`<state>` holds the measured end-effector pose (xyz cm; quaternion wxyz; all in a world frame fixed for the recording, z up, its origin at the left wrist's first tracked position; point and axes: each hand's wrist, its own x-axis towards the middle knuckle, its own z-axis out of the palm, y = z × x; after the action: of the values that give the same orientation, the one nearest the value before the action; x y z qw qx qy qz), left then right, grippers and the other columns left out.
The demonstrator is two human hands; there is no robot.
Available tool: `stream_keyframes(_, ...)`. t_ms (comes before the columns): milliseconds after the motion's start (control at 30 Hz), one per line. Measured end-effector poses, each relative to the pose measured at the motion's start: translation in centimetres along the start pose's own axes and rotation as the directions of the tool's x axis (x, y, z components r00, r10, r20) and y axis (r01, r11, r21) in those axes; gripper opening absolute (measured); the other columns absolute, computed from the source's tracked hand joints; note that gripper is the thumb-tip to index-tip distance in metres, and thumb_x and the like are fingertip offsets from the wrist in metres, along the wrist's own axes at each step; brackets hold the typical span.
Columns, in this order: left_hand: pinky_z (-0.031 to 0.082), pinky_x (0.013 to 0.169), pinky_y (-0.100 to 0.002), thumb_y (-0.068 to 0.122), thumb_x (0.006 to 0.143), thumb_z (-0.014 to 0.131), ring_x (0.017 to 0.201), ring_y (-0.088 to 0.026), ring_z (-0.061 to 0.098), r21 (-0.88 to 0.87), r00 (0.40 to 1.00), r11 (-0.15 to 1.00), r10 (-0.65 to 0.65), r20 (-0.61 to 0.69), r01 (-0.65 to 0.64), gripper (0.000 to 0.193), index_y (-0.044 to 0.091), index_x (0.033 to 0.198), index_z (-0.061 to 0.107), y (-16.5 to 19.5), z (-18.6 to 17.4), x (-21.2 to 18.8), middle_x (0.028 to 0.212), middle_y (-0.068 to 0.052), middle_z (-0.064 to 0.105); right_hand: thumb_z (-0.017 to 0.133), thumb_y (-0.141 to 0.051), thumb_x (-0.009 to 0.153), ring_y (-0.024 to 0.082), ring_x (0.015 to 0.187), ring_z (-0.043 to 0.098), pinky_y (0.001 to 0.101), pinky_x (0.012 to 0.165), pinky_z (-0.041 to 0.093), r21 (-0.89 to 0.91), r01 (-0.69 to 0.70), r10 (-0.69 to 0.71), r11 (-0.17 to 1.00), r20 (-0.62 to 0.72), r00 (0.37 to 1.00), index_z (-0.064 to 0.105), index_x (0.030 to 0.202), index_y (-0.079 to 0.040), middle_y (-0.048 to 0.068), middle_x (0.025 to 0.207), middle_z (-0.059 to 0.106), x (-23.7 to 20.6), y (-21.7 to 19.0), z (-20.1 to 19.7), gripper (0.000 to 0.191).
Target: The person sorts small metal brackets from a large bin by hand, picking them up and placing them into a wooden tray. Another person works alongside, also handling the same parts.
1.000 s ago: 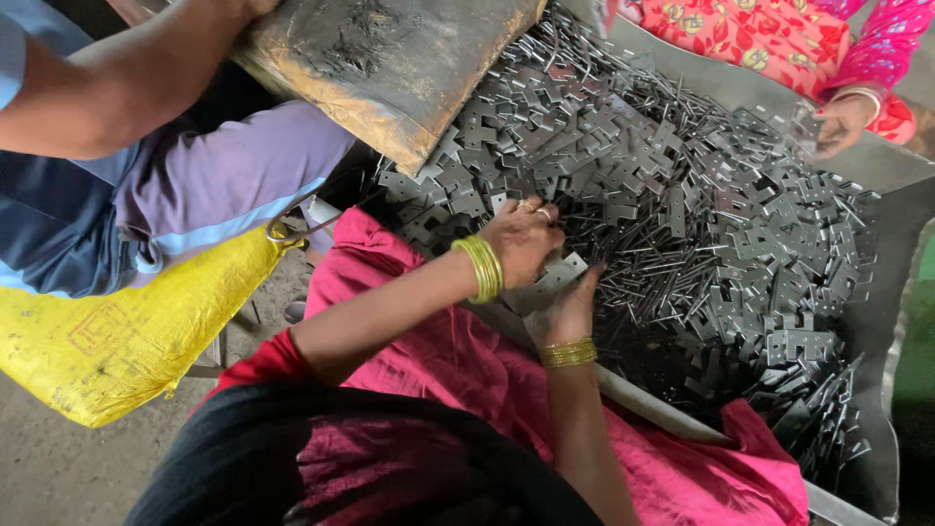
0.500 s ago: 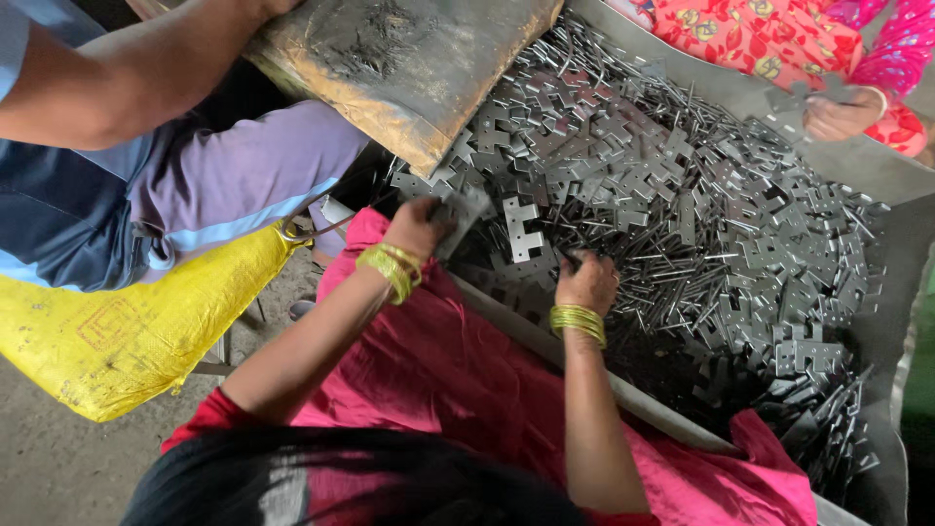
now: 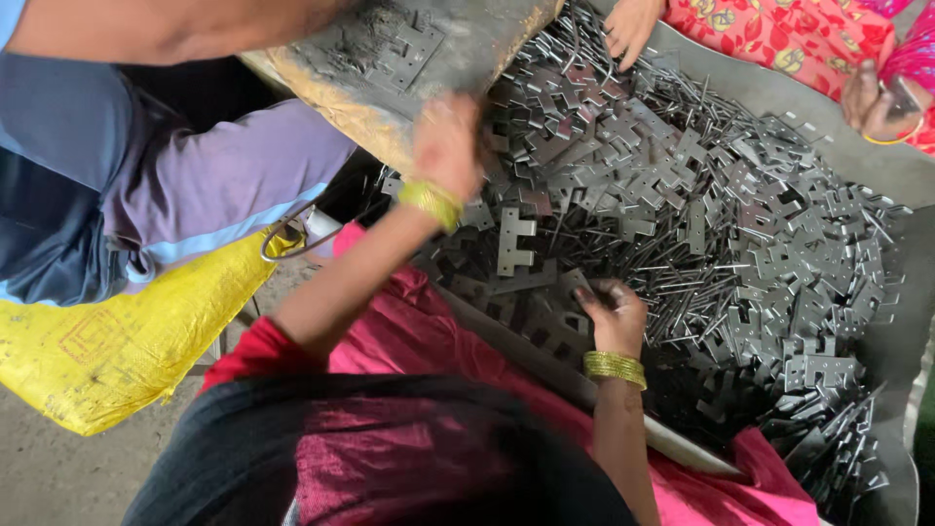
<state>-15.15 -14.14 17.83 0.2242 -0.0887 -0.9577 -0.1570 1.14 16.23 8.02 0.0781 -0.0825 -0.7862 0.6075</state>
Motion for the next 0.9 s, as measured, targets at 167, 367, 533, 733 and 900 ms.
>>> stream_keyframes(167, 0.05, 0.098, -0.047, 0.035, 0.093, 0.065, 0.113, -0.029, 0.068, -0.553, 0.75, 0.831, 0.327, 0.574, 0.061, 0.035, 0.011, 0.119, 0.067, 10.5, -2.0, -12.5, 0.116, -0.015, 0.073, 0.082, -0.008, 0.088, 0.014, 0.094, 0.067, 0.0296, 0.091, 0.055, 0.32, 0.095, -0.07, 0.943, -0.088, 0.994, 0.069, 0.109, 0.002, 0.007, 0.105, 0.072, -1.7, -2.5, 0.2, 0.027)
stream_keyframes(367, 0.057, 0.079, -0.041, 0.016, 0.09, 0.053, 0.091, -0.028, 0.072, -0.315, 0.932, 0.909, 0.331, 0.147, -0.273, 0.035, 0.001, 0.12, 0.061, 16.3, -1.7, -18.3, 0.1, -0.015, 0.073, 0.064, -0.063, 0.083, 0.023, 0.108, 0.067, 0.0386, 0.096, 0.054, 0.787, -0.24, 0.306, 0.569, 0.068, 0.95, 0.064, 0.122, -0.005, 0.01, 0.118, 0.071, -5.8, -5.0, 2.5, 0.07)
stream_keyframes(533, 0.057, 0.083, -0.037, 0.012, 0.088, 0.051, 0.1, -0.03, 0.073, -0.429, 0.908, 0.852, 0.392, 0.145, -0.3, 0.03, 0.004, 0.115, 0.062, 16.6, 1.1, -18.5, 0.11, -0.018, 0.074, 0.06, -0.074, 0.08, 0.028, 0.105, 0.065, 0.0438, 0.094, 0.053, 0.838, -0.288, 0.114, 0.464, 0.265, 0.957, 0.066, 0.125, -0.006, 0.013, 0.117, 0.07, -6.4, -4.9, 1.7, 0.081)
stream_keyframes(733, 0.055, 0.095, -0.036, 0.014, 0.09, 0.058, 0.119, -0.029, 0.062, -0.154, 0.919, 0.981, -0.05, 0.391, 0.119, 0.033, 0.006, 0.122, 0.059, 12.0, 3.5, -11.0, 0.128, -0.016, 0.063, 0.069, -0.036, 0.092, 0.025, 0.103, 0.063, 0.0435, 0.086, 0.051, 0.165, -0.152, 0.185, 0.975, -0.213, 0.959, 0.073, 0.115, -0.012, 0.007, 0.118, 0.069, -0.5, -2.4, 1.8, 0.034)
stream_keyframes(900, 0.055, 0.079, -0.044, 0.023, 0.087, 0.06, 0.115, -0.029, 0.062, 0.09, 0.987, 0.99, -0.117, 0.11, 0.107, 0.037, 0.005, 0.12, 0.059, 10.4, 7.6, -8.9, 0.122, -0.014, 0.063, 0.062, -0.012, 0.092, 0.032, 0.109, 0.061, 0.0418, 0.092, 0.054, -0.709, 0.627, -0.477, 0.321, 0.451, 0.754, 0.073, 0.099, -0.01, 0.015, 0.122, 0.063, 5.7, -1.0, 4.4, 0.012)
